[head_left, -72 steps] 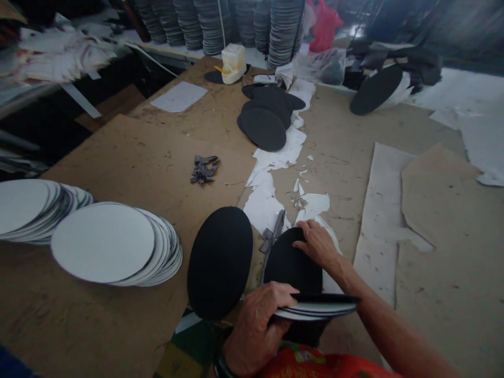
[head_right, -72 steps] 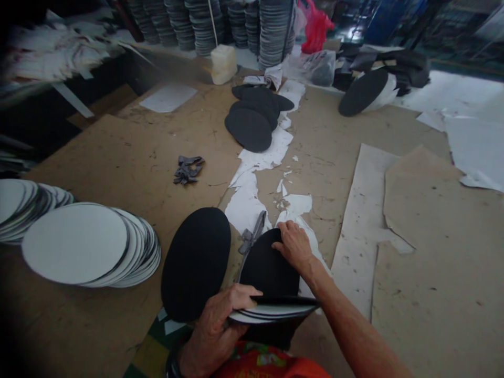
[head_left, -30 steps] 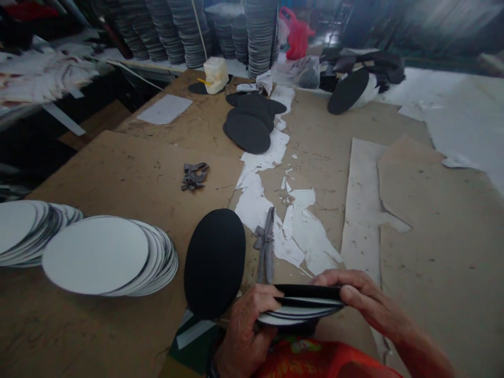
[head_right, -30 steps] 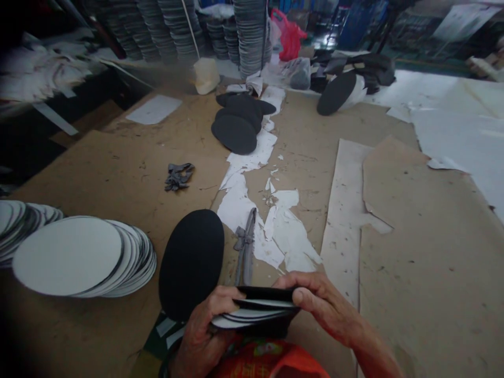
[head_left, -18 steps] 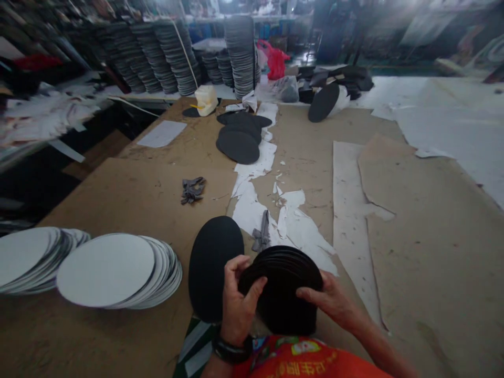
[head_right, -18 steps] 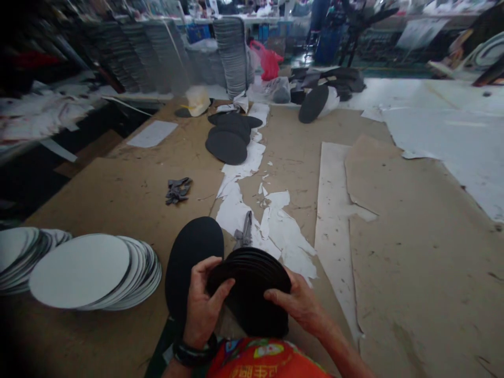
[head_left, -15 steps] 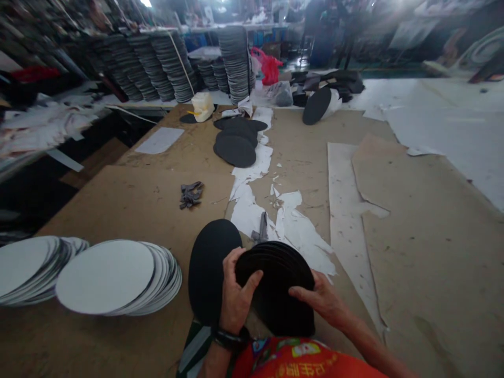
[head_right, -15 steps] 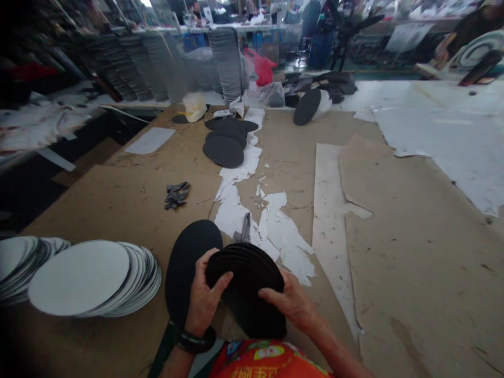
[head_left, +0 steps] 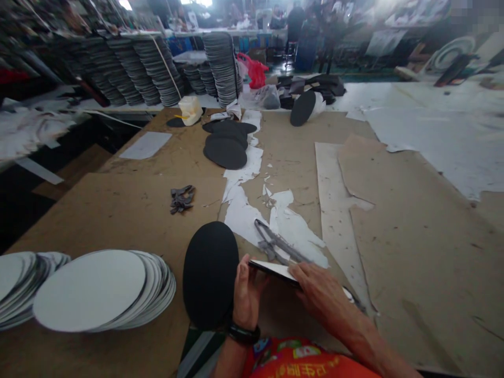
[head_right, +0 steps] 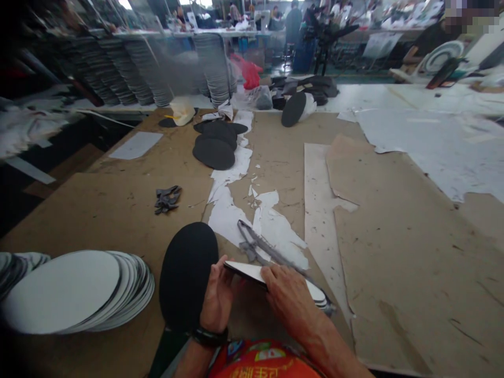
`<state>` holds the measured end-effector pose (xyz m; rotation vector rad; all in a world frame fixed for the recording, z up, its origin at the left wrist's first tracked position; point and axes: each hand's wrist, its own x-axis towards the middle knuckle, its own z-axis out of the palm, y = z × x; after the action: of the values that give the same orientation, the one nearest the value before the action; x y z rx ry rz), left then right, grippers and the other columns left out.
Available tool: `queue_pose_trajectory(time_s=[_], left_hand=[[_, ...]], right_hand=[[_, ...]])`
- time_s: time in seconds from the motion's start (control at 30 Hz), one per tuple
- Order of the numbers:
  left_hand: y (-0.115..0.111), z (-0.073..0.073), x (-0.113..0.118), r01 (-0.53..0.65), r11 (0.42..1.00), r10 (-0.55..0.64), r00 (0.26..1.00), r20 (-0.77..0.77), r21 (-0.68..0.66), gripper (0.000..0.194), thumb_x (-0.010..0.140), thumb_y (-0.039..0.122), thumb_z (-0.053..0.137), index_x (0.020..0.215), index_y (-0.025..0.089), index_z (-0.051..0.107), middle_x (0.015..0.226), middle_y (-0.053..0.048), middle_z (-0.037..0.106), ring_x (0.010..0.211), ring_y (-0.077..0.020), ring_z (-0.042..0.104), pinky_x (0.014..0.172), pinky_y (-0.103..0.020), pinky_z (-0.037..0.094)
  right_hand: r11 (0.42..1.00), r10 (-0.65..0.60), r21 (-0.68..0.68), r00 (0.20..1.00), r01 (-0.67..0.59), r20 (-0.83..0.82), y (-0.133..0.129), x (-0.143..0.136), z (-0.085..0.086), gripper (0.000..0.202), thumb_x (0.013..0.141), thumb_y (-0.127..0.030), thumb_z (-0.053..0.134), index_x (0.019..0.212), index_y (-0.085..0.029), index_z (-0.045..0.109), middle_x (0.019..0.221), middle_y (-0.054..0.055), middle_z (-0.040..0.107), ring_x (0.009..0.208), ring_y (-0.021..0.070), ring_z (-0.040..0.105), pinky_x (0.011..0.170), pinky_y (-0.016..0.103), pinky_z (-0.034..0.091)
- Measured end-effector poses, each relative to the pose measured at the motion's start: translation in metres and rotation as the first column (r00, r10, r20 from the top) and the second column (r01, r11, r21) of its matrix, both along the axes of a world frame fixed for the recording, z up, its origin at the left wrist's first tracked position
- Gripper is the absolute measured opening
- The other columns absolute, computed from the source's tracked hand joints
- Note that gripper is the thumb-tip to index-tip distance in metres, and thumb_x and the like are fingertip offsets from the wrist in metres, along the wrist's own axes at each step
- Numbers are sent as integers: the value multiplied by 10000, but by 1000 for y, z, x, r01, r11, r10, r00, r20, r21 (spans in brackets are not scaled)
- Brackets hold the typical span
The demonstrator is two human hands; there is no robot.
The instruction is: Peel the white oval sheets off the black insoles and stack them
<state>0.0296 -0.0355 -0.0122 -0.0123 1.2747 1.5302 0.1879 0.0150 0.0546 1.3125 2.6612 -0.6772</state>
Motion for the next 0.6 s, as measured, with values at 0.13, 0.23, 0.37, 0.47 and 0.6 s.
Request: queue_pose_trajectory(time_s=[0.13,0.23,0.37,0.47,0.6], left_hand=[[-11,-1,5,-26,991,31,999,33,-131,603,735,551,613,1233,244,469,1325,-81,446,1172,-245,477,838,-307,496],[-13,-1,5,12,988,-17,999,-34,-154,592,715,365,650,1256,218,461,1344,-105,447,1213,-262,450,934,-328,436],[-17,-7,5,67,985,-89,987,-134,-161,599,647,223,612,1233,200,493,1331,-109,473,1211,-279,454,1002,-370,368],[-18,-9,5,93,986,-117,976,-182,-137,499,668,257,614,1158,192,550,1276,-91,523,1210,-262,455,1027,-361,335],[-14,-5,8,56,998,-59,996,-73,-43,496,764,497,575,1157,196,539,1294,-104,509,1220,-248,447,1006,-353,357]], right_hand=[[998,64,-4,998,-64,-10,-15,4,-15,397,713,-53,537,1073,-221,553,1108,79,617,957,246,578,845,382,443],[995,79,-52,996,-82,-50,-24,12,-17,451,693,-80,565,1123,-211,534,1149,90,597,1007,265,553,880,415,436],[993,90,-75,994,-94,-55,-33,19,-23,549,647,-91,598,1180,-200,516,1207,121,574,1063,285,533,916,443,428],[993,89,-66,993,-94,-77,-33,20,-29,566,634,-76,583,1182,-207,528,1208,124,584,1067,283,547,910,447,445],[995,-59,-90,972,39,-226,-15,36,-27,478,673,-108,530,1129,-246,580,1148,82,642,1025,268,601,883,434,479]])
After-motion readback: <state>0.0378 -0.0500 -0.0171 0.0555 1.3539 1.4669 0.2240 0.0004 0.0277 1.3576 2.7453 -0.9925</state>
